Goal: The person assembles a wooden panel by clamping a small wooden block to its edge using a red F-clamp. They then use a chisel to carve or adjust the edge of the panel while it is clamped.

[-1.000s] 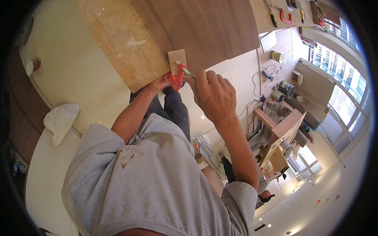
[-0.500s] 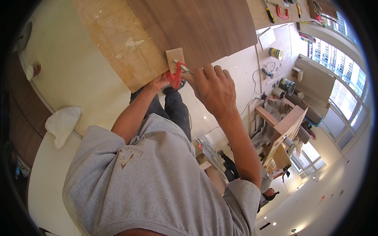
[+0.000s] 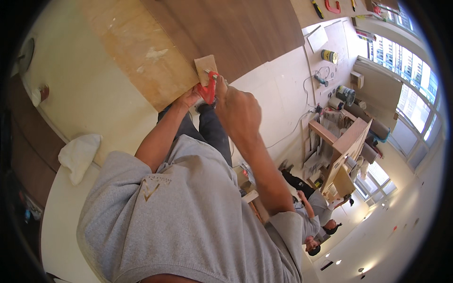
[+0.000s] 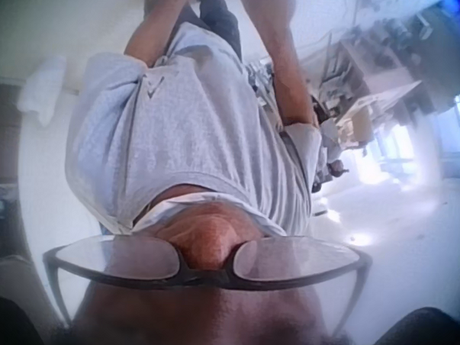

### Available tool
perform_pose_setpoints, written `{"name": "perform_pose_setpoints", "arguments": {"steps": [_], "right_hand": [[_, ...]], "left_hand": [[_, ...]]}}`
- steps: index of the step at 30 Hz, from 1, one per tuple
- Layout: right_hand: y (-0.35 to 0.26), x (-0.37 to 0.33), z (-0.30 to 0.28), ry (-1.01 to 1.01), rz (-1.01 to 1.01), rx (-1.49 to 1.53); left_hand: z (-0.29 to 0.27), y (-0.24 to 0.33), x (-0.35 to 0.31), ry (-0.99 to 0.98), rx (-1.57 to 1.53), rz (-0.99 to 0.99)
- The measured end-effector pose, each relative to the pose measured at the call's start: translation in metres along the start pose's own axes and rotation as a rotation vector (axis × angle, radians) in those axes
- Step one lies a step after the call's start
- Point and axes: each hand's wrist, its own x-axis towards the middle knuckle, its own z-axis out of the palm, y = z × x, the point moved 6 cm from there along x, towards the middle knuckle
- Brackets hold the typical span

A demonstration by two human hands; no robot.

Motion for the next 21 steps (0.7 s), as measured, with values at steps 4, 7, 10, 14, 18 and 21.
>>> {"name": "perform_pose_setpoints", "arguments": {"steps": [4,7,10,14,18,21], "right_hand": [[0.018,-0.007,0.018,-0.192,0.391,0.378],[0.023,-0.010,-0.010,-0.140,0.202,0.426],[0.014,-0.016,-0.041,0.007,-0.380,0.156],[0.000,-0.004,-0.035,0.055,-0.944,-0.177],[0.020,0.007,-0.032,0.079,-1.075,-0.303],[0.010,-0.003,-0.024,0.262,-1.242,-0.173]], "left_hand": [[0.011,-0.009,-0.001,0.032,0.031,0.000],[0.032,-0.026,-0.006,-0.250,-0.390,-0.280],[-0.017,-0.021,0.008,0.067,-0.460,-0.408],[-0.119,0.052,0.034,0.114,-0.271,-0.179],[-0.080,0.010,0.031,0.008,-0.278,-0.325],[-0.062,0.016,0.014,-0.164,-0.553,-0.395]]}}
